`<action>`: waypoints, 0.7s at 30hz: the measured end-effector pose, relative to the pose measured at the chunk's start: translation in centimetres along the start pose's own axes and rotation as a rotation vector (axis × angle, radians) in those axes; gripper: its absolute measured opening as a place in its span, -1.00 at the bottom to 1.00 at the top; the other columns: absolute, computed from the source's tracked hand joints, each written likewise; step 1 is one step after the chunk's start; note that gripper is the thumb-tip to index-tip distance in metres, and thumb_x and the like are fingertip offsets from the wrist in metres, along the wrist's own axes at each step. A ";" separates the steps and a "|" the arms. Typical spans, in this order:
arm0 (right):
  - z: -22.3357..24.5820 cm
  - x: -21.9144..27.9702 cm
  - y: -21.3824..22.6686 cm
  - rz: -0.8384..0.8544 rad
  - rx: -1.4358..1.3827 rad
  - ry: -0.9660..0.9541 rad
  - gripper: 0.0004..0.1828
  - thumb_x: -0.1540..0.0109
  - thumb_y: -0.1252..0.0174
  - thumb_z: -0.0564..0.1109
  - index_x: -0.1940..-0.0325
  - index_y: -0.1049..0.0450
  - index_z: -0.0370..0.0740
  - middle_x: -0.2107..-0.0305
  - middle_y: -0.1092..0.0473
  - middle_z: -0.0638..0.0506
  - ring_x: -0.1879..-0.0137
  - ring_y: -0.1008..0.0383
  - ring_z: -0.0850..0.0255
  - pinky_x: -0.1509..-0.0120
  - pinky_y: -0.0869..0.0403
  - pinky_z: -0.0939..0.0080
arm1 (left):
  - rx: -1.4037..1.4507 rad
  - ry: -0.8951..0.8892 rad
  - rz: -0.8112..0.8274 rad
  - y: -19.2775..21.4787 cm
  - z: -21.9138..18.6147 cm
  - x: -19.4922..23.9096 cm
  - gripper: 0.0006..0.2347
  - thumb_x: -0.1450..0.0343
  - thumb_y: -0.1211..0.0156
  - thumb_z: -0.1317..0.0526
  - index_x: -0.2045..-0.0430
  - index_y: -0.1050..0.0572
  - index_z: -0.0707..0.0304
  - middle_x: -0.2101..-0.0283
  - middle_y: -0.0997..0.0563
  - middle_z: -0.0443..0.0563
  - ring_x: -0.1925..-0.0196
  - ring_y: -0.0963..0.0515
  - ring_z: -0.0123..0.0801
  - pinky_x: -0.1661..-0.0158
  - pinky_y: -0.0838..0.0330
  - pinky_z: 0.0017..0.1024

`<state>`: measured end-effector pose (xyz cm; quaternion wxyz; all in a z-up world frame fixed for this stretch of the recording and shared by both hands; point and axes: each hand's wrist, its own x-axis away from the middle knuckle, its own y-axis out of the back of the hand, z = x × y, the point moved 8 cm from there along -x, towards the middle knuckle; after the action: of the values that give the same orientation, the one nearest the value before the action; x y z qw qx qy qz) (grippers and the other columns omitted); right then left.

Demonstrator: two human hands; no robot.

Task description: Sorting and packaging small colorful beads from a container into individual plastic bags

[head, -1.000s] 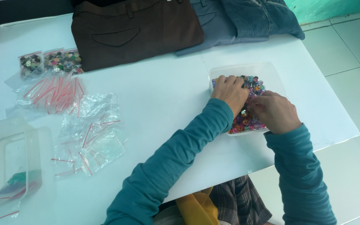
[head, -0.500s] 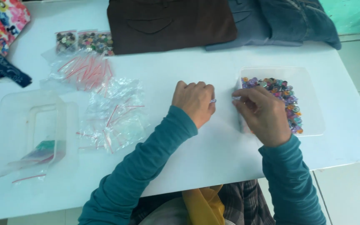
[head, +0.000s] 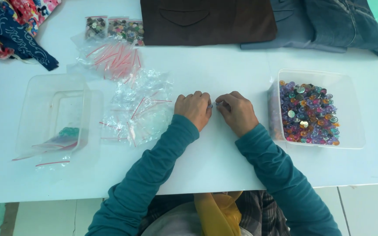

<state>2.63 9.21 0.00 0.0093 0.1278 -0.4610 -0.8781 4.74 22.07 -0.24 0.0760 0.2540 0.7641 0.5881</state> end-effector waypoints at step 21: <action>1.2 6.7 18.1 -0.303 -0.027 -0.011 -0.82 -0.25 -0.32 -0.40 0.06 -0.66 -0.35 0.40 -0.48 -0.22 0.38 -0.50 0.06 0.33 -0.53 0.15 | 0.310 -0.440 -0.402 5.1 -12.5 -1.4 -0.87 -0.50 -0.09 0.17 0.10 -0.47 -0.02 0.22 -0.53 -0.13 0.06 -0.63 -0.18 0.02 -0.41 -0.18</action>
<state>-5.95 -1.11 13.89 -0.1242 0.1912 -0.4247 -0.8761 2.28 11.57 8.05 0.3143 0.2277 0.8444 0.3692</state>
